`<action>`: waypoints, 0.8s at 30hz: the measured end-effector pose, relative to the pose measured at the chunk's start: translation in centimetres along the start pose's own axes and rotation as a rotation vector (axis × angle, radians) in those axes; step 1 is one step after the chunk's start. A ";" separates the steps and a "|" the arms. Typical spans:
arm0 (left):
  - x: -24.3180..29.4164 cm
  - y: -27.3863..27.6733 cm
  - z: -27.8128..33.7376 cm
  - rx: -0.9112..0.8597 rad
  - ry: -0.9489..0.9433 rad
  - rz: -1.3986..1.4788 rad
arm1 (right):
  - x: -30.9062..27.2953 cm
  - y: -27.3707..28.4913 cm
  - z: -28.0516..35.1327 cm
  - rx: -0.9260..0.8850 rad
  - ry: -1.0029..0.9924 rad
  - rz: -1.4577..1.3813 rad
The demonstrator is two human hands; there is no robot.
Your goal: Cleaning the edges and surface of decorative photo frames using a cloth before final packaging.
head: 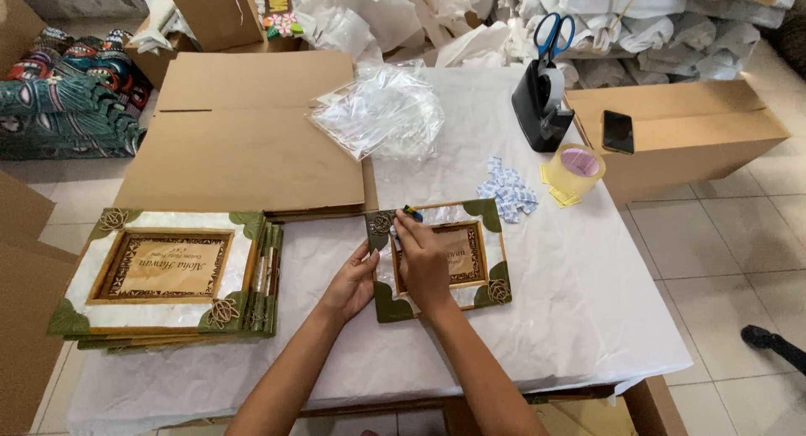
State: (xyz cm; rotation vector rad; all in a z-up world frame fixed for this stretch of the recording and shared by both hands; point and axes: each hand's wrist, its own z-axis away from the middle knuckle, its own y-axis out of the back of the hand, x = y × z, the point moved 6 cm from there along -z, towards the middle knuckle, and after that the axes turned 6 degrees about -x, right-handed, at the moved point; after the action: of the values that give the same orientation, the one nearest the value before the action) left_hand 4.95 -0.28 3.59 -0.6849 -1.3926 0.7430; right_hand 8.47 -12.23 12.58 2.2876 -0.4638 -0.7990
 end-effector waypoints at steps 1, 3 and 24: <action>0.1 -0.2 0.0 -0.009 -0.003 -0.004 | -0.4 0.2 -0.3 0.009 0.004 0.003; 0.1 -0.3 0.5 0.004 0.008 0.011 | -1.5 0.5 -0.3 0.028 0.028 0.076; -0.4 1.2 -0.1 0.011 0.006 -0.015 | 10.1 15.0 -0.4 0.367 -0.388 -0.008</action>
State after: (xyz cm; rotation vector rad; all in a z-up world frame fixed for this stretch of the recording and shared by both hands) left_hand 5.01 0.14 2.37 -0.6673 -1.3855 0.7355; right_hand 14.63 -28.01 18.93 2.4645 -0.8348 -1.2576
